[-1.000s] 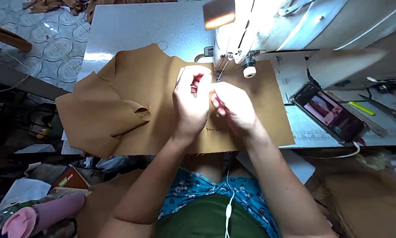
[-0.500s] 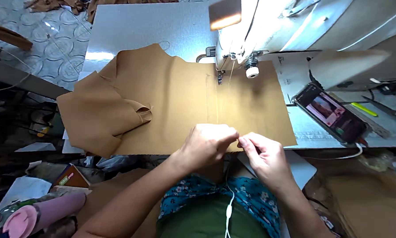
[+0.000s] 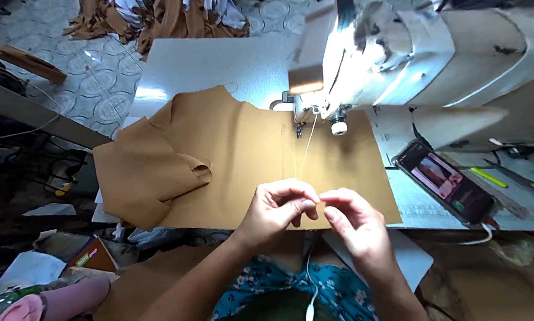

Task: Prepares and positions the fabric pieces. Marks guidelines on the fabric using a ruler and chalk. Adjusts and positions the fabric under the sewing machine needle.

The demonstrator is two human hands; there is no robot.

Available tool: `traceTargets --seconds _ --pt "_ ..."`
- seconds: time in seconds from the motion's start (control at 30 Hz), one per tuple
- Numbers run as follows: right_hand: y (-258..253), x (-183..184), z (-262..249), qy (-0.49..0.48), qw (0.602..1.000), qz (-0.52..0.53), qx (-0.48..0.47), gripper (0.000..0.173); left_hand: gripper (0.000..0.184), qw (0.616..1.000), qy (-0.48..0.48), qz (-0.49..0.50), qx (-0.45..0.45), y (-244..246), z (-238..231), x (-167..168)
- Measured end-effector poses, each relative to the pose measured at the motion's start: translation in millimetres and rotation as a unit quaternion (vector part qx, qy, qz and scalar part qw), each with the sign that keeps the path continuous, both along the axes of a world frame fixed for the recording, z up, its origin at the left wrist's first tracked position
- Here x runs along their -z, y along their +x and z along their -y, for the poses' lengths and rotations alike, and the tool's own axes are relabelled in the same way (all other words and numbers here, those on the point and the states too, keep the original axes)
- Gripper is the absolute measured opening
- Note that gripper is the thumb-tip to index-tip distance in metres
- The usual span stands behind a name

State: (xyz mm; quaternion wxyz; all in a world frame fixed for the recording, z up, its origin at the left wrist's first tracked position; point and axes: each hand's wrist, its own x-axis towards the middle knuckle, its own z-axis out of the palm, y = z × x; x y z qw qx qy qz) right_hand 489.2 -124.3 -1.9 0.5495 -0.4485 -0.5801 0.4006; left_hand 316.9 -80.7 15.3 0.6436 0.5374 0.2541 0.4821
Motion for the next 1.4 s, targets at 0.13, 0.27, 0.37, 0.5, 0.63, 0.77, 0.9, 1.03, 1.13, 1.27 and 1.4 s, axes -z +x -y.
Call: traceTargets --seconds 0.13,0.27,0.37,0.5,0.63,0.77,0.9,1.03,1.13,1.27,1.4 --pt "6.9 -9.5 -8.4 0.124 0.986 0.093 -0.056 0.025 0.038 0.991 -0.065 -0.033 0.113 -13.5 -11.8 -7.5" --pt "8.8 -15.6 -16.5 0.148 0.977 0.122 -0.09 0.014 0.053 0.979 -0.065 -0.032 0.188 -20.1 -21.6 -8.3" --pt "11.0 -17.8 -20.9 0.189 0.958 0.209 -0.045 0.02 0.045 0.985 -0.014 -0.084 0.15 -22.1 -23.2 -9.1" --pt "6.9 -17.7 -34.4 0.208 0.929 0.304 0.018 0.026 0.013 0.969 0.117 -0.218 0.009 -13.7 -19.1 -13.9" --pt "11.5 -10.7 -62.6 0.096 0.938 0.334 0.01 0.026 0.012 0.914 0.205 -0.336 -0.102 -8.9 -44.1 -6.1" --pt "25.7 -2.1 -112.8 -0.02 0.907 0.419 0.035 0.028 0.017 0.844 0.244 -0.445 -0.174 0.1 -114.6 17.3" --pt "30.6 16.7 -152.9 -0.022 0.915 0.394 0.082 0.039 0.014 0.824 0.226 -0.491 -0.17 23.7 -145.6 30.9" --pt "26.9 30.6 -167.2 -0.008 0.921 0.379 0.088 0.043 0.014 0.829 0.215 -0.483 -0.18 23.5 -137.5 34.1" --pt "23.9 27.2 -165.0 -0.043 0.916 0.396 0.04 0.038 0.012 0.829 0.186 -0.498 -0.174 21.4 -139.2 38.5" --pt "21.6 29.4 -166.7 -0.047 0.913 0.405 -0.002 0.027 0.013 0.831 0.138 -0.523 -0.127 23.0 -151.9 42.3" --pt "21.7 34.5 -164.6 -0.047 0.925 0.376 0.0 0.021 0.013 0.84 0.133 -0.512 -0.116 23.0 -148.8 43.6"
